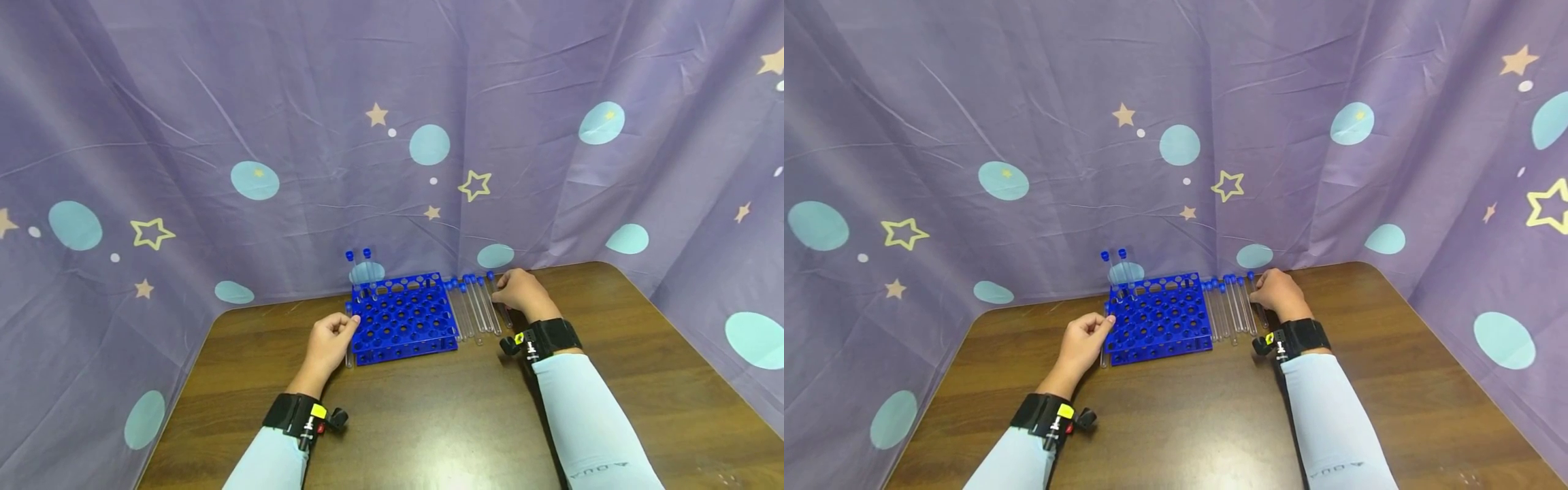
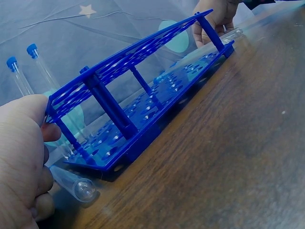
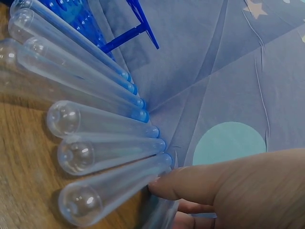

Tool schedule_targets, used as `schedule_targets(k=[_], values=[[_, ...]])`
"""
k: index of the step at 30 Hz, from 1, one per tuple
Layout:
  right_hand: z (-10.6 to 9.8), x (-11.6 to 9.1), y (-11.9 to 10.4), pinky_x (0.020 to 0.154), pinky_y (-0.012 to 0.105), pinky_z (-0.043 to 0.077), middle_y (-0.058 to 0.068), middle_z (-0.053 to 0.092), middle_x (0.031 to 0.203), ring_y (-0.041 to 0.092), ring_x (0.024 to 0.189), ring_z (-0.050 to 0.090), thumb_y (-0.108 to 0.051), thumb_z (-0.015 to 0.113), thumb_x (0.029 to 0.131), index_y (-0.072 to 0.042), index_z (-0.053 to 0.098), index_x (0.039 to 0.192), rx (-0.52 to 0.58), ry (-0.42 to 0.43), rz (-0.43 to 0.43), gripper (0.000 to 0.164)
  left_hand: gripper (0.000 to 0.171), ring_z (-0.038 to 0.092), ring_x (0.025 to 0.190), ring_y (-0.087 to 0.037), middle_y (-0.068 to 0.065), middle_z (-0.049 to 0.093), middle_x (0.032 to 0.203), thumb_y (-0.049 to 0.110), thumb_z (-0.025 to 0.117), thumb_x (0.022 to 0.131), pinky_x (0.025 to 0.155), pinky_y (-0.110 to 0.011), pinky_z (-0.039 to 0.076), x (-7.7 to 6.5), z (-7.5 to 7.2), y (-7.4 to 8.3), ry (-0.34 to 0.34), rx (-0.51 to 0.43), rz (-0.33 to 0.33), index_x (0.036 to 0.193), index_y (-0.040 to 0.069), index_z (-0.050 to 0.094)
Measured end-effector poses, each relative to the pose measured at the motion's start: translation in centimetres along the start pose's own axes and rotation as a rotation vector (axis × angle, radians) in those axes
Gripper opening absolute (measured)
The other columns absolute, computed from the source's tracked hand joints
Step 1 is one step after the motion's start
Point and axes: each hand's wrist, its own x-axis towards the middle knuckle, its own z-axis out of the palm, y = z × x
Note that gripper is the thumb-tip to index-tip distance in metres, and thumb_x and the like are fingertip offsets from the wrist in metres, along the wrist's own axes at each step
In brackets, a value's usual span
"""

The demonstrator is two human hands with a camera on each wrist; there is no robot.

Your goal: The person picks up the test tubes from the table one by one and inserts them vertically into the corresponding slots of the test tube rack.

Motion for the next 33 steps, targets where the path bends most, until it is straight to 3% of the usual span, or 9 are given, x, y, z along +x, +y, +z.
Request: schedule_targets(k=[33], values=[[0.16, 0.13, -0.04, 0.084, 0.050, 0.062, 0.018, 0.083, 0.111, 0.022, 0.080, 0.081, -0.029, 0.089, 0.096, 0.000, 0.073, 0.124, -0.019, 0.011, -0.015, 0.043, 0.036, 0.046, 0.061, -0.009, 0.011, 0.047, 0.063, 0.026, 0.080, 0.107, 0.062, -0.026, 0.040, -0.03, -0.11, -0.12, -0.005, -0.002, 0.042, 0.076, 0.009, 0.071]])
